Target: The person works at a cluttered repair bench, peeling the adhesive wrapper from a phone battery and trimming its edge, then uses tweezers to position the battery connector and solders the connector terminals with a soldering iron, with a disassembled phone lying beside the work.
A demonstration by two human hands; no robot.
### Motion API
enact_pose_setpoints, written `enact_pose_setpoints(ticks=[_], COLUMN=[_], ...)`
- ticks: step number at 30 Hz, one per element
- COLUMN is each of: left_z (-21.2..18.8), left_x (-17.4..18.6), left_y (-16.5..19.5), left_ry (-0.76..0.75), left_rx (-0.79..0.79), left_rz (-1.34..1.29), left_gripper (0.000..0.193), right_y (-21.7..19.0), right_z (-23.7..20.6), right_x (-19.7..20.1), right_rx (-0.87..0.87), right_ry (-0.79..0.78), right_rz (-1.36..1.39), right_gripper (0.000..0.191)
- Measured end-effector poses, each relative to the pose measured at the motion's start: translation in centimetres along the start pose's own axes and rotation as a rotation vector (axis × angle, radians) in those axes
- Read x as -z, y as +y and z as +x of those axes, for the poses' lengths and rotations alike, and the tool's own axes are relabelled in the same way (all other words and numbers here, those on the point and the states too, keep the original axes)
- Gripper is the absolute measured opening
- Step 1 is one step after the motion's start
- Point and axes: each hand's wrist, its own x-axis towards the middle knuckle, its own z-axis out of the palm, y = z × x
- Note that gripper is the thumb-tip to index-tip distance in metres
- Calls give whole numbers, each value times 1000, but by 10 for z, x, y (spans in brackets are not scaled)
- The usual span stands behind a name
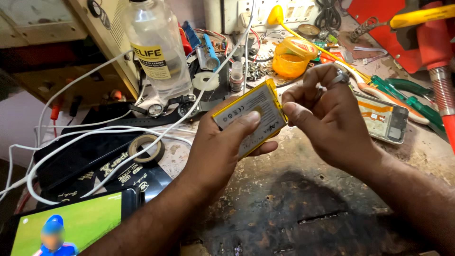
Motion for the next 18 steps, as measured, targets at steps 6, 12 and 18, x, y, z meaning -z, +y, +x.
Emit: enact_pose_setpoints(ticks=[6,12,18], left_z=[1,-2,-2], left_x=[2,-2,-1], left_y=[1,-3,-2], left_ry=[31,10,-19], left_rx=[-5,-43,-39], left_rz=[24,160,150], left_gripper=[42,39,39], right_y=[-11,-23,-18], right_z=[9,4,3], right_x=[-3,-14,-15], right_rx=[-74,-11,-17], right_ry=[3,62,116], right_rz=[-107,-441,-364], right_gripper=[20,26,29])
